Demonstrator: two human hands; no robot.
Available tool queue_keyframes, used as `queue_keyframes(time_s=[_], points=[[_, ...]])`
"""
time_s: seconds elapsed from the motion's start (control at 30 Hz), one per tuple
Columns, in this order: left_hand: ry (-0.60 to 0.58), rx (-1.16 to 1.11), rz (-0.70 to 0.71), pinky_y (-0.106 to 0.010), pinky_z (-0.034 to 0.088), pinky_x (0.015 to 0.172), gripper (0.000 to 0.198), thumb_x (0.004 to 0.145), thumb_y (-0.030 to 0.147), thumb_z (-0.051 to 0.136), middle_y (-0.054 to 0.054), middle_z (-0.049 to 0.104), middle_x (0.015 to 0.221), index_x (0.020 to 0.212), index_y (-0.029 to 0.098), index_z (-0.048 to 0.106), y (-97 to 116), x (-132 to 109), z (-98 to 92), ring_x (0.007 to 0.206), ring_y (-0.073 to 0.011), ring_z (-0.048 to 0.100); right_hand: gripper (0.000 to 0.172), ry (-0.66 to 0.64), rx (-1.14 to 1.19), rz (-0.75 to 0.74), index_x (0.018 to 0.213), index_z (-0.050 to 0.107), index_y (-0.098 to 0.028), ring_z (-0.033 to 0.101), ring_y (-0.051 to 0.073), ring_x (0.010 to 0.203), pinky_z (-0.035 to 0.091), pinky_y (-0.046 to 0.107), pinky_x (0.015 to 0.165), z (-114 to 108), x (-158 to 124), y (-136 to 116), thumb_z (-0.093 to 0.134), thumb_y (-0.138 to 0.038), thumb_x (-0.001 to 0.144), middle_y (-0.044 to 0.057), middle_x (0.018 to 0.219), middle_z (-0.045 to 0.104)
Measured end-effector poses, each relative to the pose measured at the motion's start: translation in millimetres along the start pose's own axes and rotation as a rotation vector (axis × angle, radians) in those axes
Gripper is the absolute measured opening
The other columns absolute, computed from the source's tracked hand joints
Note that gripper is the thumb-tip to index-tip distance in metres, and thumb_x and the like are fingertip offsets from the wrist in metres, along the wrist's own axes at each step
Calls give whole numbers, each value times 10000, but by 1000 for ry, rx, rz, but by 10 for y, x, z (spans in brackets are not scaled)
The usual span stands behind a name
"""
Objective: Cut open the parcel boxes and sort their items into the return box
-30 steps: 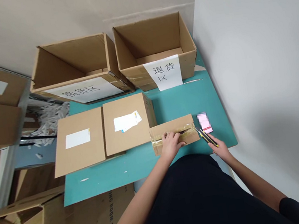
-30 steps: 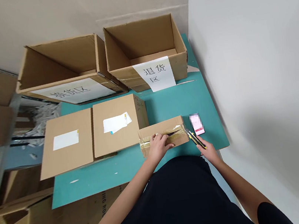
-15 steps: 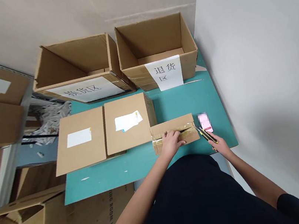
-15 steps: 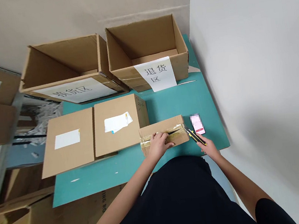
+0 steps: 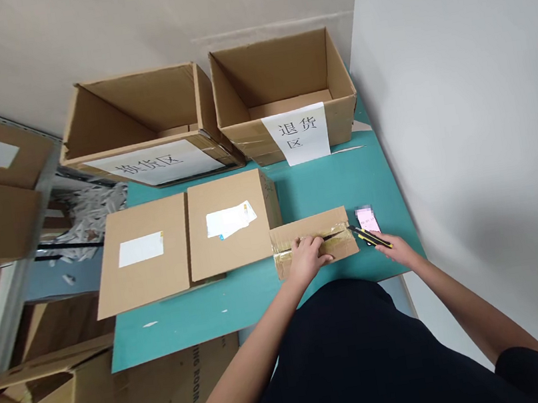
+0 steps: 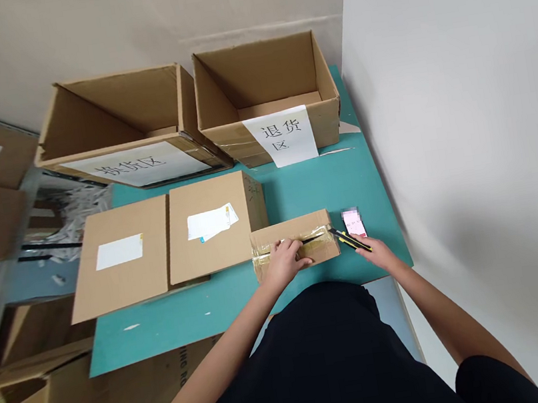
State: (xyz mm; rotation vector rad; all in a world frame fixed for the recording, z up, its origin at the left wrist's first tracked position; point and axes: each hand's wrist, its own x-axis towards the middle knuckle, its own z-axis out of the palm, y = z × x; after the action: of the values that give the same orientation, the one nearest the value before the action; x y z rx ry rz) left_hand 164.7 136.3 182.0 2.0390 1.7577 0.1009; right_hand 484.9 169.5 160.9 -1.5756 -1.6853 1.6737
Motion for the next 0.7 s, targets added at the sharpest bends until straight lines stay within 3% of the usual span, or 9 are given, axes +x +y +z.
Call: queue_keyframes(time_s=[0.23, 0.57, 0.7], points=[[4, -12, -7, -457, 317, 1045, 328, 790, 444, 794, -46, 649, 1013, 962, 241, 603, -3, 7, -1, 1007, -261, 595, 678, -71, 49, 104, 1497, 503, -282, 492, 103, 491, 395, 188, 391, 28, -80, -12, 651, -382, 843, 5, 785, 669], [3, -54, -22, -455, 318, 1030, 314, 791, 410, 793, -54, 644, 1018, 981, 238, 612, -9, 12, 11, 1029, -279, 594, 765, -86, 149, 176, 1537, 428, -276, 492, 86, 462, 405, 189, 387, 110, -154, 48, 643, -439, 822, -52, 692, 587], [1, -35, -45, -441, 335, 1016, 331, 786, 411, 802, -52, 649, 1013, 991, 240, 607, -20, 47, -48, 1031, -277, 600, 751, -131, 180, 195, 1506, 478, -259, 487, 78, 447, 398, 193, 386, 182, -233, 68, 658, -454, 804, -46, 702, 604]])
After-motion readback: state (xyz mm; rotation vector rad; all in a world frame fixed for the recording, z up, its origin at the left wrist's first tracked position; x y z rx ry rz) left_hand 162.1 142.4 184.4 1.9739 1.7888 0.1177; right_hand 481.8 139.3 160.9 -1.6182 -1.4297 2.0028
